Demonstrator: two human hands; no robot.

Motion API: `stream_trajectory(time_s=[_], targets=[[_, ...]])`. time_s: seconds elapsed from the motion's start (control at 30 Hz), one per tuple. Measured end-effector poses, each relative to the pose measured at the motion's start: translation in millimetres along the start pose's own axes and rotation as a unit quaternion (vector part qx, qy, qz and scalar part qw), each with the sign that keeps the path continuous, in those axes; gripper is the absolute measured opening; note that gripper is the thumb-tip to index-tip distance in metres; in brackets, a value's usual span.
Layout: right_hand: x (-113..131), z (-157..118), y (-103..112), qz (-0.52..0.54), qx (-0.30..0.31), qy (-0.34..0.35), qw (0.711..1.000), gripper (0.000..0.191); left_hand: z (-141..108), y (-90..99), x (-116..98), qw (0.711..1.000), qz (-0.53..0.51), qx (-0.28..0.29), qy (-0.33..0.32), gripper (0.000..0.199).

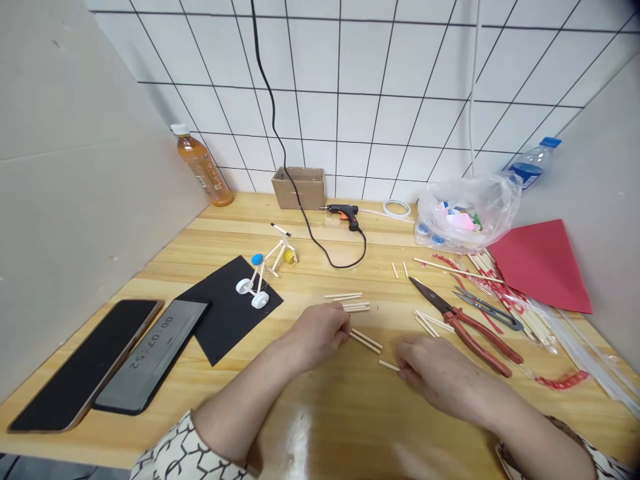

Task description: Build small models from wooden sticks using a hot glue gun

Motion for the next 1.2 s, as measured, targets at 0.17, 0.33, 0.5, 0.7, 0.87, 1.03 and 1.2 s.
stream_trajectory(time_s=[0.17,0.33,0.5,0.7,0.87,1.03,1.2], targets=[[6.3,1.9,20.0,0.123,-0.079,0.020,0.989,0.012,-0.2,15.8,2.8,0.963,-0.264,-0.037,0.045,0.005],[5.5,10.7,33.9,0.240,-0.168,0.025,0.956,0.014,9.4,5.6,1.4,0.806,-0.586,-0.005,0.081,0.021],[6.2,14.7,49.1,0.297,-0.230,0.049,0.925,0.013,11.6,8.5,-0.7,0.749,-0.655,-0.019,0.095,0.026],[16.9,19.4,64.4,0.279,-0.250,0.067,0.925,0.013,12.0,6.9,-2.6,0.745,-0.659,-0.023,0.100,0.026],[13.2,31.1,55.3,0.285,-0.264,0.070,0.919,0.014,15.6,-0.6,7.2,0.737,-0.667,-0.023,0.106,0.028],[0.3,34.4,42.0,0.259,-0.279,0.049,0.924,0.014,18.7,-3.4,17.8,0.732,-0.670,-0.025,0.119,0.036],[4.4,32.5,38.7,0.221,-0.266,0.056,0.937,0.014,18.5,-3.7,19.1,0.742,-0.659,-0.032,0.121,0.035]])
Point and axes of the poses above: each hand's wrist, its own z-axis towards the middle knuckle, its own y-axis out of the back of the hand, x = y × z, the point moved 10 cm from there along z, towards the middle knuckle, and after that the axes turned 9 degrees about y, right-handed, at the moved point
